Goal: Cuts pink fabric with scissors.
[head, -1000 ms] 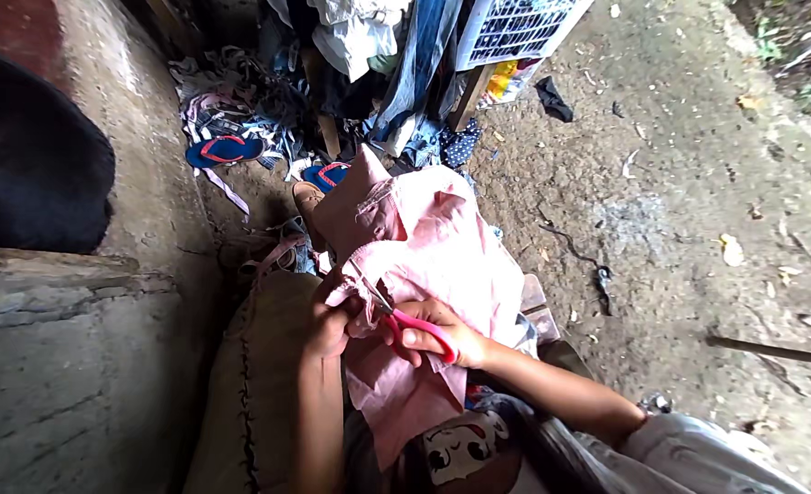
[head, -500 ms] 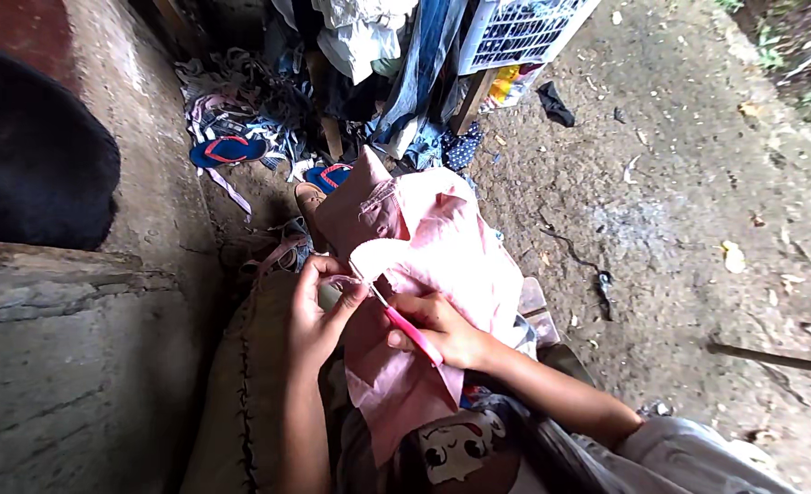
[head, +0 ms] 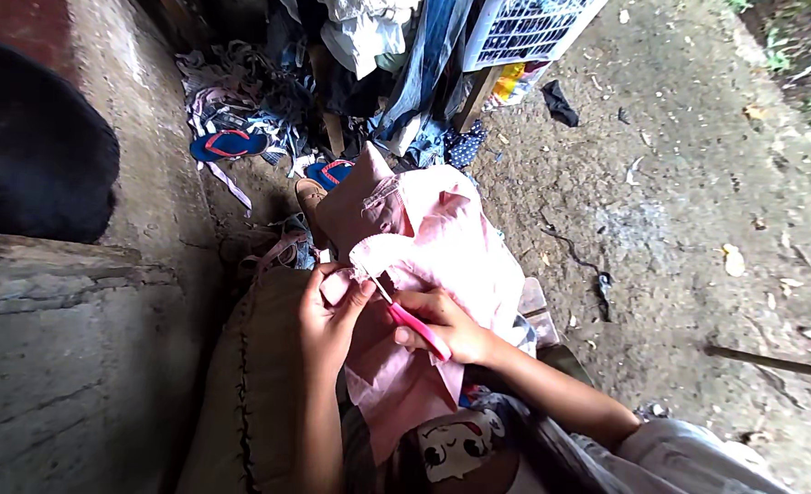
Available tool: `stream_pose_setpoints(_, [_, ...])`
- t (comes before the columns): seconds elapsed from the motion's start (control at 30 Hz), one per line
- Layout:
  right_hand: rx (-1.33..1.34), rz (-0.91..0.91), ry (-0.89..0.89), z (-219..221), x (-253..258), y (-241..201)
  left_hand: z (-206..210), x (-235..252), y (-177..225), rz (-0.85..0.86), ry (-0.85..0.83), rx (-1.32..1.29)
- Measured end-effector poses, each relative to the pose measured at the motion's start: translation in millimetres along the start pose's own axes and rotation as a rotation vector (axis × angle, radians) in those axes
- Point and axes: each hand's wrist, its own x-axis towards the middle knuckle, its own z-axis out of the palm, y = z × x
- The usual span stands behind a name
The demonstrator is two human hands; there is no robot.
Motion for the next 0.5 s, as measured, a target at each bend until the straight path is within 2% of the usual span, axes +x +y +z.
stream_pose_setpoints(0.17, [0.118,-0.019,-0.040,-3.6,2.5,3.0,1.0,0.0,0.2,0.041,0.012,0.047])
stream_pose_setpoints(0.33, [0.015,-0.026,-0.080,-6.8,11.7,-0.2,-5.5,-0.7,8.5,-0.085,-0.018,-0.081])
stream_pose_setpoints(0.5, [0.051,-0.122,0.015,5.4,9.1,11.8,-2.8,0.8,18.1,-0.196,0.036,-0.144])
